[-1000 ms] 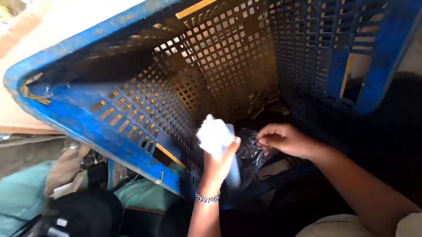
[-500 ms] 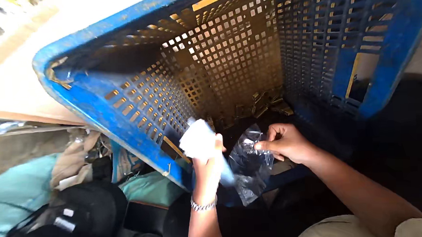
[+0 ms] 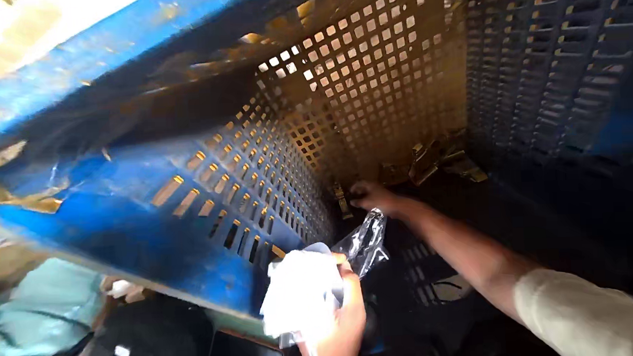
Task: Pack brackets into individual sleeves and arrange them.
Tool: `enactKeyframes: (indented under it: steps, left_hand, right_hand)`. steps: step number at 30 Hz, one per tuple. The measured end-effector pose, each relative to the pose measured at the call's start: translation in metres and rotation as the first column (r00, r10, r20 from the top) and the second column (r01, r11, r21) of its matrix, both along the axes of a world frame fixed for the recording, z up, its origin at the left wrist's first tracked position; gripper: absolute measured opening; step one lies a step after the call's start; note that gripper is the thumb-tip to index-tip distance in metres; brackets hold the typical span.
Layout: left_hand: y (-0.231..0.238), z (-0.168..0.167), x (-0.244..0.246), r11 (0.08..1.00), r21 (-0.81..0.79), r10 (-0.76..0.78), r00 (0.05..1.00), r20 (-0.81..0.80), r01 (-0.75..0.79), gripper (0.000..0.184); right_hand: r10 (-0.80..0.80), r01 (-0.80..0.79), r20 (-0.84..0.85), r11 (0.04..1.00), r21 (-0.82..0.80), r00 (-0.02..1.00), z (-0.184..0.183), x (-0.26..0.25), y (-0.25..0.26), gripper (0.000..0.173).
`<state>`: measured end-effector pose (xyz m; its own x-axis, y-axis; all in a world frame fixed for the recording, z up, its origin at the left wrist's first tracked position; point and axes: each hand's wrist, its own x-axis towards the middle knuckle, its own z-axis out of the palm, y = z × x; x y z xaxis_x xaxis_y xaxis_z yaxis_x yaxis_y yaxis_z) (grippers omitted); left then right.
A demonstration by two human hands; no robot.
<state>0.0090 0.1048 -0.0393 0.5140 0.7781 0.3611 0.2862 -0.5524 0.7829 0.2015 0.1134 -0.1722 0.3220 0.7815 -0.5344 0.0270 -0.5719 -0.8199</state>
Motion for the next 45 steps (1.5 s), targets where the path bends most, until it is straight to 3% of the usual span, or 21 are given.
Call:
enactKeyframes:
  steps: [2, 4, 8, 10, 12, 14, 16, 18, 20, 22, 25, 27, 28, 30, 32, 34, 36, 38, 39, 42, 45]
  left_hand:
    - [0.001, 0.004, 0.004, 0.999, 0.043, -0.01, 1.0, 0.0, 0.01, 0.015]
    - [0.002, 0.005, 0.003, 0.994, 0.105, 0.012, 1.0, -0.025, -0.009, 0.015]
    - [0.003, 0.005, 0.002, 0.994, 0.102, 0.031, 0.999, -0.015, -0.029, 0.017]
    - [0.002, 0.005, 0.002, 0.989, 0.145, 0.027, 0.999, -0.038, -0.021, 0.021]
    - [0.004, 0.003, 0.003, 0.987, 0.161, -0.001, 1.0, -0.022, 0.005, 0.021]
    - [0.003, -0.001, 0.006, 0.992, 0.118, -0.044, 0.998, 0.042, 0.039, 0.024]
    - [0.0, -0.006, 0.008, 0.995, 0.052, -0.085, 0.991, 0.1, 0.08, 0.029]
    - [-0.002, -0.008, 0.012, 0.993, 0.051, -0.107, 0.992, 0.071, 0.104, 0.031]
    - [-0.007, -0.008, 0.015, 0.989, 0.029, -0.148, 0.988, 0.043, 0.147, 0.034]
    - [-0.018, 0.0, 0.017, 0.975, -0.117, -0.181, 0.982, 0.055, 0.187, 0.041]
    - [-0.034, 0.021, 0.024, 0.853, -0.505, -0.075, 0.988, 0.135, 0.134, 0.047]
    - [-0.032, 0.027, 0.028, 0.774, -0.628, 0.031, 0.986, 0.161, 0.078, 0.043]
    - [-0.033, 0.028, 0.027, 0.769, -0.636, 0.027, 0.99, 0.136, 0.066, 0.042]
    - [-0.043, 0.026, 0.023, 0.816, -0.577, -0.072, 0.997, -0.021, 0.046, 0.047]
    - [-0.048, 0.023, 0.025, 0.855, -0.513, -0.191, 0.965, -0.178, 0.075, 0.048]
    - [-0.046, 0.011, 0.031, 0.902, -0.419, -0.201, 0.961, -0.19, 0.105, 0.052]
    - [-0.036, 0.0, 0.037, 0.956, -0.289, -0.077, 0.995, -0.07, 0.054, 0.056]
    - [-0.031, 0.002, 0.041, 0.946, -0.324, -0.021, 0.999, 0.027, 0.029, 0.057]
    - [-0.039, 0.007, 0.04, 0.91, -0.403, -0.079, 0.996, 0.047, 0.091, 0.059]
    - [-0.073, 0.011, 0.037, 0.742, -0.598, -0.324, 0.943, 0.076, 0.303, 0.049]
    - [-0.061, 0.009, 0.027, 0.734, -0.643, -0.195, 0.975, 0.108, 0.218, 0.039]
  right_hand:
    - [0.227, -0.237, 0.331, 0.971, -0.009, 0.916, -0.041, -0.029, 0.035, 0.047]
    - [0.356, -0.417, 0.538, 0.909, -0.009, 0.764, -0.067, -0.041, 0.048, 0.034]
    - [0.464, -0.565, 0.639, 0.823, -0.055, 0.614, -0.079, -0.01, 0.042, 0.033]
    - [0.424, -0.548, 0.654, 0.836, -0.017, 0.626, -0.072, 0.004, 0.019, 0.033]
    - [0.263, -0.392, 0.591, 0.914, 0.099, 0.762, -0.044, 0.014, -0.023, 0.029]
    - [-0.055, -0.011, 0.334, 0.981, 0.194, 0.941, 0.001, 0.024, -0.071, 0.032]
    - [-0.453, 0.442, -0.009, 0.864, 0.242, 0.891, 0.041, 0.034, -0.108, 0.039]
    - [-0.514, 0.546, -0.184, 0.771, 0.329, 0.838, 0.081, 0.043, -0.141, 0.05]
    - [-0.243, 0.352, -0.284, 0.825, 0.443, 0.928, 0.125, 0.044, -0.166, 0.045]
    - [0.114, -0.006, -0.226, 0.903, 0.43, 0.967, 0.156, 0.032, -0.173, 0.046]
    - [0.205, -0.291, 0.305, 0.917, 0.271, 0.93, 0.163, 0.0, -0.158, 0.043]
    - [0.151, -0.349, 0.642, 0.917, 0.194, 0.752, 0.15, -0.028, -0.149, 0.033]
    - [0.227, -0.374, 0.662, 0.923, 0.088, 0.715, 0.146, -0.04, -0.146, 0.035]
    - [0.283, -0.345, 0.543, 0.938, 0.013, 0.79, 0.129, -0.052, -0.14, 0.051]
    - [0.106, -0.19, 0.388, 0.964, 0.186, 0.916, 0.109, -0.051, -0.135, 0.076]
    - [0.028, -0.056, 0.121, 0.971, 0.234, 0.992, 0.109, -0.048, -0.133, 0.089]
    - [-0.06, 0.097, -0.16, 0.968, 0.232, 0.985, 0.119, -0.041, -0.138, 0.08]
    - [-0.184, 0.277, -0.299, 0.911, 0.305, 0.936, 0.121, -0.036, -0.145, 0.057]
    - [-0.261, 0.37, -0.33, 0.867, 0.333, 0.907, 0.119, -0.036, -0.149, 0.05]
    - [-0.426, 0.508, -0.31, 0.818, 0.269, 0.85, 0.111, -0.035, -0.158, 0.055]
    - [-0.28, 0.313, -0.202, 0.937, 0.154, 0.938, 0.13, -0.017, -0.193, 0.057]
